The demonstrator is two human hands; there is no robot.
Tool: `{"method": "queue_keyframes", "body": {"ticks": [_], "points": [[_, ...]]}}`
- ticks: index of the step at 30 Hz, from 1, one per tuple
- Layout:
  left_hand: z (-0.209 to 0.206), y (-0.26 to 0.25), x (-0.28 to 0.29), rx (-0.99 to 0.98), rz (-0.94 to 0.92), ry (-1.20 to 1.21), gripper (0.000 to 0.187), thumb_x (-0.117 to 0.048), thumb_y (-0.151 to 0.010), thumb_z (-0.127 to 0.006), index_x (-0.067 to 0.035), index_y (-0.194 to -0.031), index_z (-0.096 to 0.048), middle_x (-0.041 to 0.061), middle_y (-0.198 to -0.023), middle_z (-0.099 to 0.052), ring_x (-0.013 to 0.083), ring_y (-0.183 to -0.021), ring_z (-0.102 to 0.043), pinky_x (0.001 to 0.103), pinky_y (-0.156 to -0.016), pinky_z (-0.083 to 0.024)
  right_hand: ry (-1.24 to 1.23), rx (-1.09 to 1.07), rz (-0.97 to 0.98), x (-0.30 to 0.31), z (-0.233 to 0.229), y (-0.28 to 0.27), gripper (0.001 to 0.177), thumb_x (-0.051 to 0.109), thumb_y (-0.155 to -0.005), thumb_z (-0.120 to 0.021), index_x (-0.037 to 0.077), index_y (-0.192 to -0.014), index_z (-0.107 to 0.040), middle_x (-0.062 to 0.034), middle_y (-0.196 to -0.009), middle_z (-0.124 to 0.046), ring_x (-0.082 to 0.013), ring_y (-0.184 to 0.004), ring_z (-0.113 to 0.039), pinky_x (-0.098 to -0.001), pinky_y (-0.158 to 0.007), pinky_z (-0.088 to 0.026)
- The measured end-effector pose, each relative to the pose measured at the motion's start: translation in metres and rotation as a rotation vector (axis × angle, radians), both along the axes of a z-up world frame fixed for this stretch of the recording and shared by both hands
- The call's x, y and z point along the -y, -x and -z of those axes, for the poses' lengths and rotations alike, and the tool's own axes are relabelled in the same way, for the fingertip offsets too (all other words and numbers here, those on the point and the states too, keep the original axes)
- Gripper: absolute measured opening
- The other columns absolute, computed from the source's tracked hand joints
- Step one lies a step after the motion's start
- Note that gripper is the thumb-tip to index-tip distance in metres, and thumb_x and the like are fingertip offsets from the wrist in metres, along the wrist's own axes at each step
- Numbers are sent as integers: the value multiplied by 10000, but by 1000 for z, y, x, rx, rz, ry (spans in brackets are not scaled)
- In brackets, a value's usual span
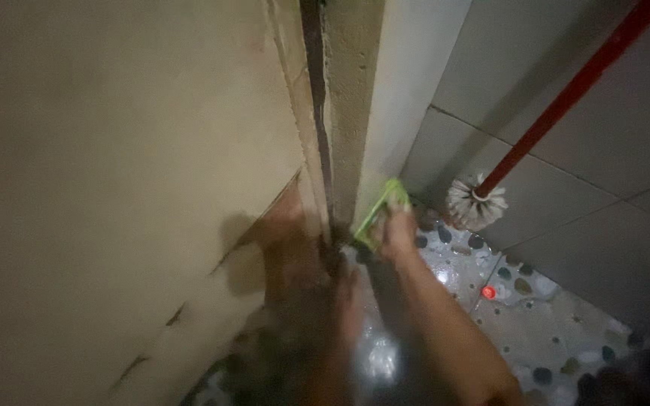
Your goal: The person cleans the bathroom wall tiles and floor using a green brush, a white cloth, and water from a red bucket.
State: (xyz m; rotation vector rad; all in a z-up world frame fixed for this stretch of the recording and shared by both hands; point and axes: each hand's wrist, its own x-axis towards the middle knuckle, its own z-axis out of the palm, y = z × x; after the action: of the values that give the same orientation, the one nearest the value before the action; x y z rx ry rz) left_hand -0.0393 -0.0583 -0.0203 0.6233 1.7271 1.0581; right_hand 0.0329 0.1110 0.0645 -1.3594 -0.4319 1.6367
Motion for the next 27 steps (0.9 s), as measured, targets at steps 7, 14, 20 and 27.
{"method": "queue_keyframes", "body": {"ticks": [7,14,20,27], "points": [[-55,-19,-40,-259,119,121,696,-571,-994,-350,-159,-1554,-387,147,-1562,-457,310,-1410,-496,473,-1152,-393,-151,-28,4,-38,-11,-10,265,237,-976,-539,206,-1230,-606,4,-699,-553,-95,-452,-433,-285,-349,-342],[18,-38,-73,48,-79,-97,748,-581,-966,-417,-153,-1574,-334,157,-1591,-401,328,-1422,-464,489,-1136,-417,-101,-218,80,-70,84,-14,167,268,-1020,-515,205,-1163,-573,23,-794,-624,-102,-529,-526,-270,-390,-332],[39,-69,-57,261,-212,84,753,-520,-985,-463,-199,-1612,-200,102,-1664,-221,292,-1495,-299,491,-1187,-296,-296,-74,66,-56,96,-29,448,441,-1040,-572,109,-1340,-594,-70,-1099,-659,-210,-935,-640,-385,-768,-582],[-9,-80,-5,44,-71,-40,748,-506,-986,-469,-188,-1609,-206,109,-1661,-228,296,-1494,-304,489,-1186,-300,-307,37,-131,22,-24,-44,795,284,-855,-734,110,-1468,-257,-142,-1371,-442,-284,-1208,-521,-469,-964,-524]]}}
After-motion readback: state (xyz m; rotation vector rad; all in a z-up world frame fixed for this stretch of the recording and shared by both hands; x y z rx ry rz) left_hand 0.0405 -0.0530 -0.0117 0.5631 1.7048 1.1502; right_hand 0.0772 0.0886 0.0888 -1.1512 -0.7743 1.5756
